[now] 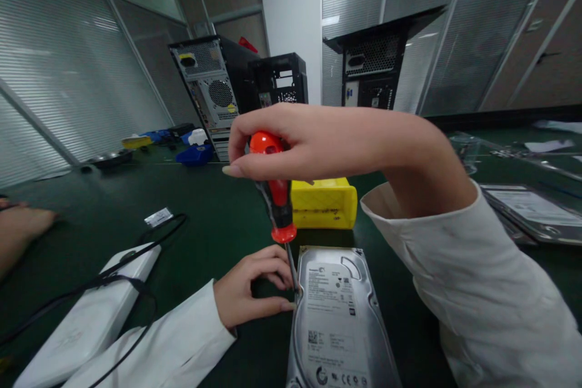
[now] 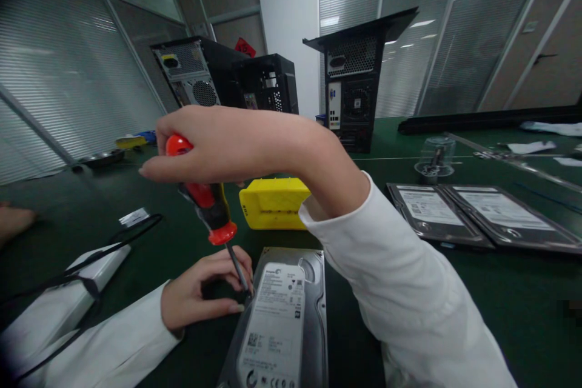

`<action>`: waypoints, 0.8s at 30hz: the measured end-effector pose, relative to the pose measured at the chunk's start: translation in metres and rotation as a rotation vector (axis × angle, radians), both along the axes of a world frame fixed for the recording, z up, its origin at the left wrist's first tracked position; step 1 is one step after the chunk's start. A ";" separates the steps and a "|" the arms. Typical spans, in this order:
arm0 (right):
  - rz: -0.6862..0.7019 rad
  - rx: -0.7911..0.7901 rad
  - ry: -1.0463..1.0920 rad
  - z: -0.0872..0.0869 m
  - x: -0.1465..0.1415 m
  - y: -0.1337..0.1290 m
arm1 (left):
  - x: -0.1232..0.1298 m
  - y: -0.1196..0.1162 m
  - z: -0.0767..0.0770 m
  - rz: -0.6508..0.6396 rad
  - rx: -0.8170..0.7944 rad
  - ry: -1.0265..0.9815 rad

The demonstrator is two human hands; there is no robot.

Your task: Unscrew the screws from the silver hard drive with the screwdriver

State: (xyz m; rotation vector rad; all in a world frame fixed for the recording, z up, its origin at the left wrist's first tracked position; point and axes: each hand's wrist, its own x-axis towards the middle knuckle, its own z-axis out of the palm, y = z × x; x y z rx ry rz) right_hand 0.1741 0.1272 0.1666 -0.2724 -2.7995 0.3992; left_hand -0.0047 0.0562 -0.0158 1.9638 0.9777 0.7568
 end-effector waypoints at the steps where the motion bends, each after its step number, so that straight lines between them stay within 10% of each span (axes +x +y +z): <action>1: 0.015 -0.006 -0.003 0.000 0.001 -0.001 | -0.001 0.000 -0.001 0.002 0.000 0.001; 24: 0.240 -0.163 -0.118 0.007 0.015 -0.009 | -0.004 -0.002 -0.007 0.005 0.007 -0.017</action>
